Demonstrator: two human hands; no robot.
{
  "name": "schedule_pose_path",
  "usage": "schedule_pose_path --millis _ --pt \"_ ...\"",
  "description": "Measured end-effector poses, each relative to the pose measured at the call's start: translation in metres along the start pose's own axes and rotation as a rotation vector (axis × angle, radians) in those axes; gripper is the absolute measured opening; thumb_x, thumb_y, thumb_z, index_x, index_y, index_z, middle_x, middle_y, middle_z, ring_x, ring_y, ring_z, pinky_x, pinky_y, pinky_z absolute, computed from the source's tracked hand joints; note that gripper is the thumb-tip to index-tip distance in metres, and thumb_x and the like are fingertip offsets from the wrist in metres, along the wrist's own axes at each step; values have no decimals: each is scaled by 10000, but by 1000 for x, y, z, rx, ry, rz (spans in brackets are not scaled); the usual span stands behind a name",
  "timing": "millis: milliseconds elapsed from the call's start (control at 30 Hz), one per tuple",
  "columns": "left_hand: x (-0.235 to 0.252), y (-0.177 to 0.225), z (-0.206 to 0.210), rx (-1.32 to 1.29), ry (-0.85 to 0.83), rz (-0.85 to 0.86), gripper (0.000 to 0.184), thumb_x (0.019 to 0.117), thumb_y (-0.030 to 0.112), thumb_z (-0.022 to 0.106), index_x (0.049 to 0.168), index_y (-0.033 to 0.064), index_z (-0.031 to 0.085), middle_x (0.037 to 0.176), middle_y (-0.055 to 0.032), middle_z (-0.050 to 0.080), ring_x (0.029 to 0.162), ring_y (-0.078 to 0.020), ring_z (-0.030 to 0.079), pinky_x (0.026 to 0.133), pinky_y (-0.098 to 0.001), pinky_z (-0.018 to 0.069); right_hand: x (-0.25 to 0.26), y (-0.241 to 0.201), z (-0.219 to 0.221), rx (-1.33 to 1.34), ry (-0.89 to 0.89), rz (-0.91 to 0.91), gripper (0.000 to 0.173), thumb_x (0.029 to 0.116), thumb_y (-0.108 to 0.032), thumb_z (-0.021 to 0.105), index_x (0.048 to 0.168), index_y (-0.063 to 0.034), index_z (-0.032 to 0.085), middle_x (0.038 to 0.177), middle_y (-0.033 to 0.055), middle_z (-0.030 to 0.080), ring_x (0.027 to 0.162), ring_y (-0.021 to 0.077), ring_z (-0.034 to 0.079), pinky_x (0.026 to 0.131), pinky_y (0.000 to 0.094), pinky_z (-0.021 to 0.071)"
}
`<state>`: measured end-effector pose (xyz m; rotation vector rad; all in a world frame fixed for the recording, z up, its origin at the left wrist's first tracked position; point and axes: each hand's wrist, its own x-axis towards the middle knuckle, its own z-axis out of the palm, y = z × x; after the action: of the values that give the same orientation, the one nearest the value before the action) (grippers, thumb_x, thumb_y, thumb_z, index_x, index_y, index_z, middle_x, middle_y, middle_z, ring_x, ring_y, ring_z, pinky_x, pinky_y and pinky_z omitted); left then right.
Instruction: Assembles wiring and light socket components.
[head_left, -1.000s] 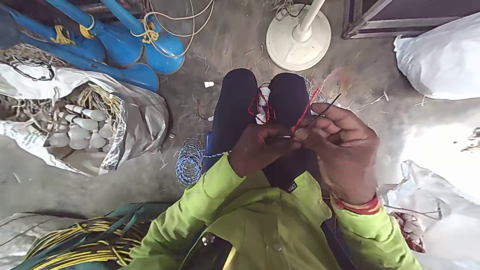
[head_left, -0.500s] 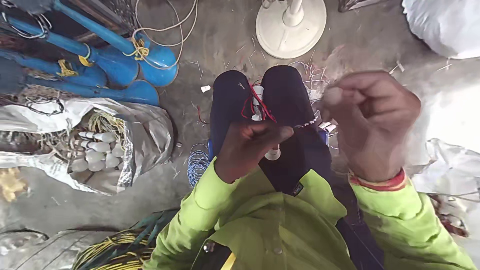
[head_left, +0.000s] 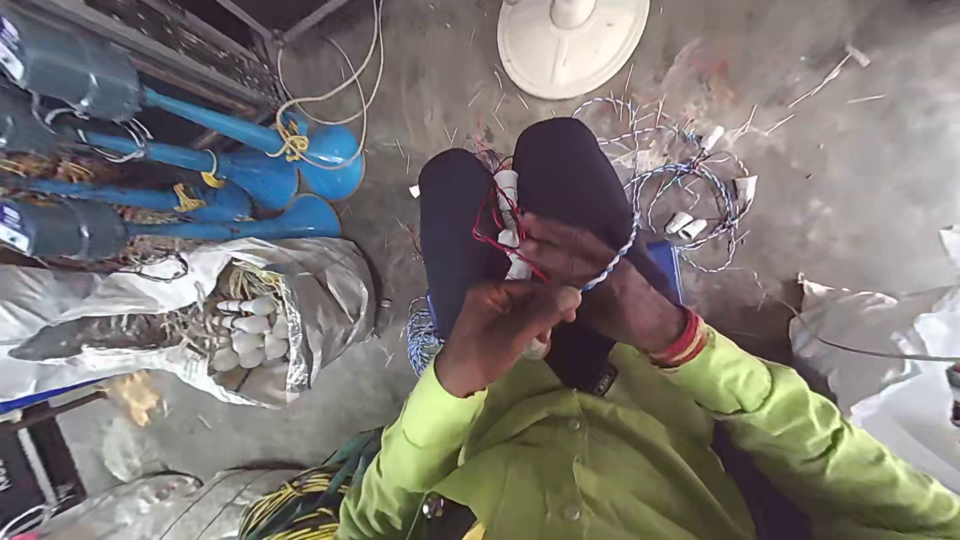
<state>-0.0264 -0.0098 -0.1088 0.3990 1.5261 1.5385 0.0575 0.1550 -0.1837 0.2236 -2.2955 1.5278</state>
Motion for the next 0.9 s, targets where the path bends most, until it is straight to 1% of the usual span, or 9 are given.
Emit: schedule_pose_path --millis 67,200,300,367,433,500,600,767,900 --pt "-2 -2 1 -92 -46 -40 202 993 63 615 851 71 758 758 59 708 615 45 580 558 -123 480 2 5 1 82 -35 -71 351 948 -111 654 1298 -135 673 1441 215 542 1334 307 532 1099 434 464" --pt "-8 -8 1 -199 -127 -81 217 999 49 598 854 56 759 771 41 711 596 60 544 534 -107 435 -4 7 2 196 -24 -73 155 968 -182 676 1094 -98 711 1430 184 550 1389 287 485 1149 430 437" --pt "-11 -7 -1 -206 -147 -89 196 999 54 606 874 40 756 732 40 693 591 50 547 540 -115 443 -7 7 2 196 -20 -90 183 1038 -258 580 1078 -95 653 1378 135 627 1400 288 496 1174 473 394" --pt "-8 -5 -3 -211 -134 -88 182 1004 79 616 919 48 774 744 44 704 608 49 564 557 -114 454 -8 5 0 161 11 -53 197 1041 -228 567 1090 -65 665 1197 76 718 1285 228 602 1185 475 393" --pt "-6 -4 -7 -205 -121 -82 175 1010 102 619 971 56 783 803 38 733 632 54 583 568 -110 461 -10 1 -1 37 47 -9 190 1029 -206 567 1085 -60 675 1040 38 724 1076 128 665 1074 358 485" --pt "-2 -5 -12 -196 -158 -49 187 1027 125 603 1031 74 783 933 23 769 695 54 622 604 -114 488 -11 -4 -2 29 105 63 216 1018 -181 583 1090 -40 729 1002 43 740 977 72 680 930 245 546" --pt "-1 -6 -21 -201 -265 -22 256 1067 189 547 1183 83 748 1093 17 747 796 53 617 674 -126 494 -19 -14 -2 310 160 261 253 1036 -145 559 1181 -26 730 1019 15 715 921 26 657 840 207 565" --pt "8 -5 -23 -28 -132 -10 141 980 90 665 1061 54 775 964 29 747 795 -7 653 714 -190 553 -22 -25 1 997 330 626 215 1008 -62 578 1135 -71 751 951 1 738 789 60 673 729 253 588" --pt "9 1 -22 112 -75 -9 111 929 54 717 1019 6 762 924 -13 760 821 -80 717 776 -267 618 -18 -34 -1 945 345 730 198 993 -16 581 1100 -23 748 854 -8 722 695 37 641 657 214 568"
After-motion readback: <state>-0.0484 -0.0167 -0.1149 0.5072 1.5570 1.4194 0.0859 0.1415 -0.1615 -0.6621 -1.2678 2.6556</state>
